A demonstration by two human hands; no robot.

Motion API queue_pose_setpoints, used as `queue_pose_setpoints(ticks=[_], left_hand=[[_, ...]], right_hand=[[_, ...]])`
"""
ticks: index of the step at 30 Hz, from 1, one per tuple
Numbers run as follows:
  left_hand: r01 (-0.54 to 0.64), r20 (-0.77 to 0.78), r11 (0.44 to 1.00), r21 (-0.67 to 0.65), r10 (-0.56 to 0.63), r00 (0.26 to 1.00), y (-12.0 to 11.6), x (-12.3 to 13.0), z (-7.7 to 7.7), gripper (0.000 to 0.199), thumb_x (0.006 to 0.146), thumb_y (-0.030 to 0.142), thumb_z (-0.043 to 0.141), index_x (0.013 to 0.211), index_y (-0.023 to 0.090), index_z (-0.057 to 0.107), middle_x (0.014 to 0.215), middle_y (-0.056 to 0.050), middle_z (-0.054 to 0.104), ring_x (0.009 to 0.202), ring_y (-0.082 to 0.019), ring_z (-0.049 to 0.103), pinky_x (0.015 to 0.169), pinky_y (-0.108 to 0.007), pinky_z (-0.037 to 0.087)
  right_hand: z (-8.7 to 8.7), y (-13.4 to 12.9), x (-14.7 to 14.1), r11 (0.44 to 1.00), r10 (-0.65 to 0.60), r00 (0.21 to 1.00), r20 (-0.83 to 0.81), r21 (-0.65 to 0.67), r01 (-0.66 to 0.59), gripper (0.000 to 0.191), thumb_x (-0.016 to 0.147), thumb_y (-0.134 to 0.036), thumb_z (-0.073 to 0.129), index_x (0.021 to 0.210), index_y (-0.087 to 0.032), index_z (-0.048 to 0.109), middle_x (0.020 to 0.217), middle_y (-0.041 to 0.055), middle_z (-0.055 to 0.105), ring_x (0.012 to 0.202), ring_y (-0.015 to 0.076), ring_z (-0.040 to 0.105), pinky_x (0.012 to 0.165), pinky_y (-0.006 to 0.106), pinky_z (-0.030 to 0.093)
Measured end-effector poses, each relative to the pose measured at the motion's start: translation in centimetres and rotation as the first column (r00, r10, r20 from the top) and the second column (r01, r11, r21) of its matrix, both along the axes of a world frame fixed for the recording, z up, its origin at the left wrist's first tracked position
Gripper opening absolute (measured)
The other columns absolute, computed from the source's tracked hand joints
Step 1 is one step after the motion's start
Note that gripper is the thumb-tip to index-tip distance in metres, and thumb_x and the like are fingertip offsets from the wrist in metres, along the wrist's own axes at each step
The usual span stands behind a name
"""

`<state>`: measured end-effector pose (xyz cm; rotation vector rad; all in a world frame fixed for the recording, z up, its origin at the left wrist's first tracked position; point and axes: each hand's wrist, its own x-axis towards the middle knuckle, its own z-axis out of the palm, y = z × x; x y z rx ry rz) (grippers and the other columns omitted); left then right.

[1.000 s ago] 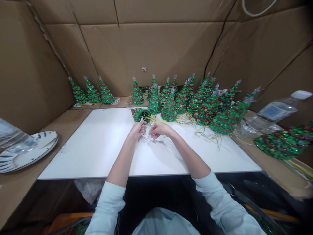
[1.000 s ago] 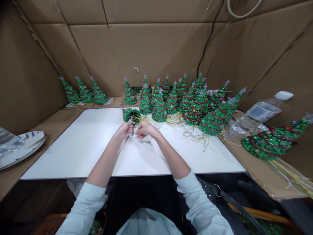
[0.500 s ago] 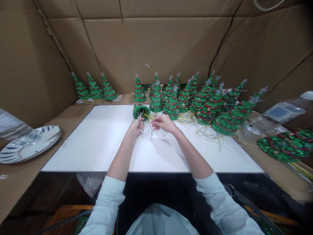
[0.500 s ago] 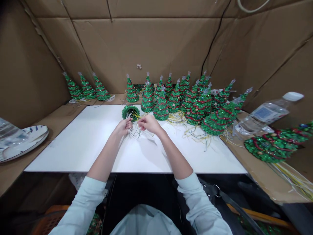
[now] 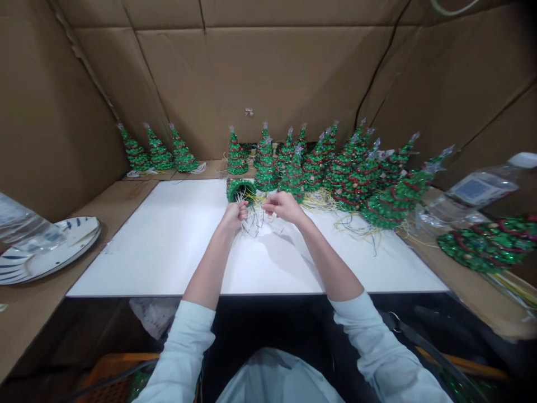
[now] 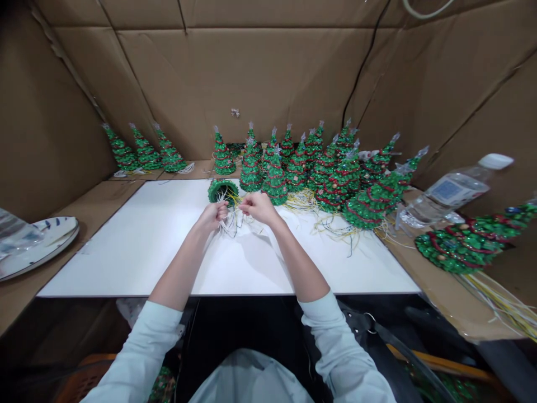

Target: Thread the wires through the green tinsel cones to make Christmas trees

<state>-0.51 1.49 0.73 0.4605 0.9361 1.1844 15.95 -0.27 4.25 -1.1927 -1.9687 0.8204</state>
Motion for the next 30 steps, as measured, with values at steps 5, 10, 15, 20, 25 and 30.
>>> queue_pose_setpoints(ticks=[5, 10, 15, 20, 25, 30], left_hand=[[0.003, -0.007, 1.0, -0.01, -0.003, 1.0, 0.1, 0.1, 0.0, 0.017, 0.084, 0.005, 0.036, 0.07, 0.013, 0.043, 0.044, 0.011, 0.019, 0.029, 0.0, 0.016, 0.031, -0.012, 0.008], [-0.036, -0.056, 0.999, -0.003, 0.035, 0.998, -0.2, -0.8, 0.2, 0.017, 0.085, 0.006, 0.038, 0.07, 0.013, 0.042, 0.044, 0.011, 0.018, 0.03, 0.0, 0.017, 0.032, -0.012, 0.008], [-0.04, 0.001, 0.999, -0.013, 0.04, 0.999, -0.1, -0.9, 0.1, 0.016, 0.084, 0.008, 0.04, 0.07, 0.014, 0.042, 0.045, 0.011, 0.019, 0.03, 0.0, 0.016, 0.031, -0.012, 0.008], [-0.056, 0.04, 0.998, 0.006, 0.056, 0.998, 0.0, -0.2, -0.2, 0.021, 0.087, 0.009, 0.034, 0.068, 0.013, 0.042, 0.043, 0.011, 0.018, 0.029, 0.0, 0.016, 0.031, -0.012, 0.009], [-0.063, 0.069, 0.998, 0.0, 0.062, 0.996, -0.1, 0.1, -0.1, 0.024, 0.089, 0.01, 0.033, 0.067, 0.013, 0.042, 0.04, 0.011, 0.018, 0.028, -0.001, 0.017, 0.031, -0.013, 0.01], [-0.064, 0.103, 0.998, -0.001, 0.063, 0.993, -0.2, 0.1, 0.0, 0.024, 0.089, 0.01, 0.033, 0.067, 0.013, 0.042, 0.04, 0.01, 0.019, 0.029, -0.001, 0.017, 0.03, -0.013, 0.011]], right_hand=[[0.5, 0.5, 1.2, 0.999, -0.049, 0.997, -0.052, 0.008, 0.05, 0.012, 0.07, -0.021, 0.059, 0.06, -0.016, 0.063, 0.052, -0.0015, 0.06, 0.048, 0.0075, 0.053, 0.048, 0.017, 0.039], [1.1, 1.4, 4.1, 0.924, -0.365, 0.892, -0.268, 0.012, 0.382, 0.016, 0.074, -0.031, 0.056, 0.07, -0.016, 0.061, 0.061, 0.001, 0.063, 0.051, 0.0097, 0.055, 0.045, 0.018, 0.038], [1.2, 0.6, 3.0, 0.895, -0.422, 0.902, -0.087, 0.117, 0.43, 0.047, 0.081, -0.051, 0.045, 0.051, -0.017, 0.057, 0.044, 0.0019, 0.055, 0.046, 0.0121, 0.053, 0.053, 0.022, 0.039], [1.1, -2.0, -1.0, 0.894, -0.365, 0.931, 0.01, 0.281, 0.348, 0.05, 0.085, -0.051, 0.04, 0.05, -0.019, 0.057, 0.053, 0.0042, 0.059, 0.056, 0.014, 0.056, 0.06, 0.023, 0.036], [-0.8, -3.3, -3.7, 0.978, -0.023, 0.979, 0.203, 0.208, -0.02, 0.027, 0.062, -0.039, 0.07, 0.048, -0.02, 0.058, 0.046, 0.001, 0.053, 0.057, 0.0151, 0.053, 0.062, 0.025, 0.037], [-1.8, -2.5, -3.7, 0.987, -0.048, 0.963, 0.264, 0.16, 0.005, 0.017, 0.064, -0.021, 0.069, 0.049, -0.02, 0.062, 0.047, 0.0019, 0.055, 0.057, 0.0158, 0.054, 0.061, 0.025, 0.038]])
